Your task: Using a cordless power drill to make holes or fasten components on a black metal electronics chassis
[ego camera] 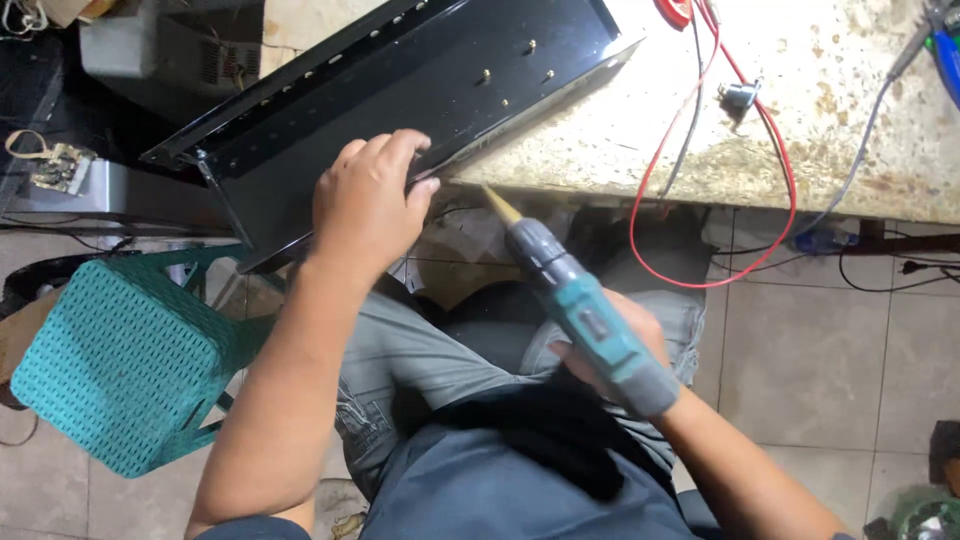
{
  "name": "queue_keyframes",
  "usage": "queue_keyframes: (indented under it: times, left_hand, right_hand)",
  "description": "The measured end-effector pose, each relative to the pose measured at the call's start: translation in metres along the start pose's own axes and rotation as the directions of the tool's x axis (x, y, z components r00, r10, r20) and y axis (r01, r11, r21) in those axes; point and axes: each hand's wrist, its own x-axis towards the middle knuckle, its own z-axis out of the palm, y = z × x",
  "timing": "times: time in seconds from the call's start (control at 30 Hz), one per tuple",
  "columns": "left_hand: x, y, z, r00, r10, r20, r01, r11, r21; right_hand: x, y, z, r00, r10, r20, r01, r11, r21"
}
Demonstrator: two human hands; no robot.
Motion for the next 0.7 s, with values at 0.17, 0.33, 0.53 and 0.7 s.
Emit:
queue_keyframes:
  times: [0.17, 0.33, 0.53, 0.7]
  left_hand:
    - [-0.006, 0.006, 0.015, 1.0, 0.001, -0.001, -0.001, 0.95, 0.313]
    - [-0.005, 0.009, 0.02, 1.0, 0.013, -0.027, -0.003, 0.938, 0.348]
    - [-0.005, 0.0, 0.033, 0.994, 0.052, -0.101, -0.008, 0.916, 0.401]
    - [-0.004, -0.001, 0.037, 0.978, 0.088, -0.186, 0.007, 0.888, 0.46]
  right_hand:
    - [0.011, 0.027, 0.041, 0.985, -0.095, -0.147, 0.143, 0.921, 0.361]
    - [0.039, 0.016, 0.048, 0.978, -0.122, -0.171, 0.184, 0.892, 0.412]
    - [0.065, 0.011, 0.061, 0.948, -0.232, -0.219, 0.309, 0.837, 0.452]
    - [0.077, 0.017, 0.07, 0.903, -0.333, -0.271, 0.429, 0.74, 0.518]
